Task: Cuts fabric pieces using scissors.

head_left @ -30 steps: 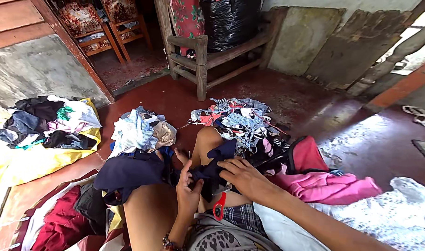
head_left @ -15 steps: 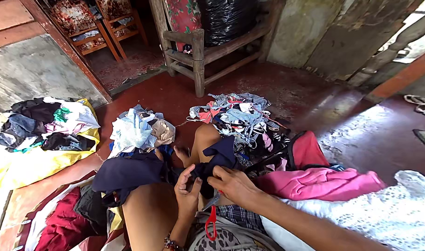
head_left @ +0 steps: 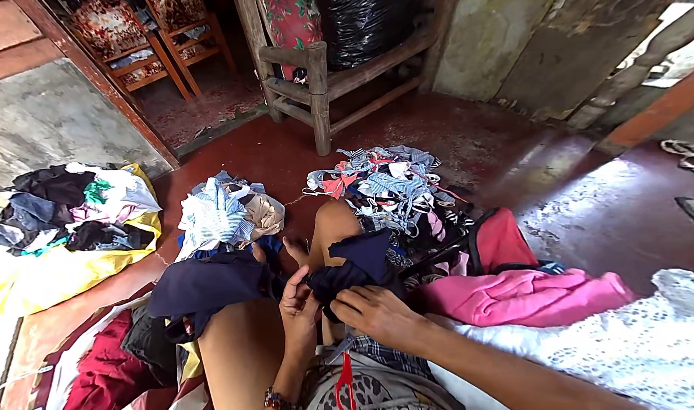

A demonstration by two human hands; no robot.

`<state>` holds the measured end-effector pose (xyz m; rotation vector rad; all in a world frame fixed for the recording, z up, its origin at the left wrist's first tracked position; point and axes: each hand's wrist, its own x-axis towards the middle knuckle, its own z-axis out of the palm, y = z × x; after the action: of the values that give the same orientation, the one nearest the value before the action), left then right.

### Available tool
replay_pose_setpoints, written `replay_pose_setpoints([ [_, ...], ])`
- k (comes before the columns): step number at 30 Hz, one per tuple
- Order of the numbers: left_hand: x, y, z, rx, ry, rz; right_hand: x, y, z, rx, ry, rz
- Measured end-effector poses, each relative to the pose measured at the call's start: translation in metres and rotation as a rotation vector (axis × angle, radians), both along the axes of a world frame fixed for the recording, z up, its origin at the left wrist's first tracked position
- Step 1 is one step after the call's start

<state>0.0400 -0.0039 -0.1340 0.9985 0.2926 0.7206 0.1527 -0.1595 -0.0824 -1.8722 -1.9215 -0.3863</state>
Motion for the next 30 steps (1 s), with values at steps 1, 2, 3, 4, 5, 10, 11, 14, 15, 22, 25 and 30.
replay_pose_setpoints([
  [1,0.0,-0.001,0.0,-0.002,-0.007,-0.001,0.0,0.0,-0.001,0.004,0.007,0.007],
  [2,0.0,-0.001,0.0,-0.005,-0.013,-0.002,-0.001,0.0,-0.001,0.01,0.014,0.015],
  [3,0.0,-0.001,0.0,-0.009,-0.016,-0.005,-0.001,0.0,-0.002,0.017,0.022,0.021],
  [4,0.0,-0.001,0.0,-0.015,-0.017,-0.01,-0.001,0.0,-0.001,0.018,0.035,0.024],
  [5,-0.001,-0.001,0.0,-0.017,-0.011,-0.015,-0.002,-0.001,0.0,0.018,0.054,0.029],
  [10,0.0,-0.003,0.0,-0.003,0.013,-0.022,-0.004,-0.001,-0.001,0.019,0.089,0.039],
  [11,0.0,-0.003,0.0,0.012,0.016,-0.025,-0.004,-0.001,-0.001,0.018,0.095,0.04],
  [14,0.001,-0.003,-0.001,0.064,0.028,-0.025,-0.005,-0.001,-0.001,0.013,0.111,0.049],
  [15,0.001,-0.004,-0.001,0.075,0.032,-0.02,-0.005,-0.001,0.0,0.014,0.113,0.051],
  [22,0.002,-0.005,0.002,0.175,0.037,0.002,-0.006,-0.002,0.003,0.019,0.125,0.046],
  [25,0.003,-0.008,0.004,0.309,0.026,0.041,-0.006,-0.001,0.002,0.035,0.169,0.03],
  [30,0.003,-0.011,0.009,0.386,0.005,0.073,-0.007,0.002,-0.003,-0.003,0.239,-0.14],
])
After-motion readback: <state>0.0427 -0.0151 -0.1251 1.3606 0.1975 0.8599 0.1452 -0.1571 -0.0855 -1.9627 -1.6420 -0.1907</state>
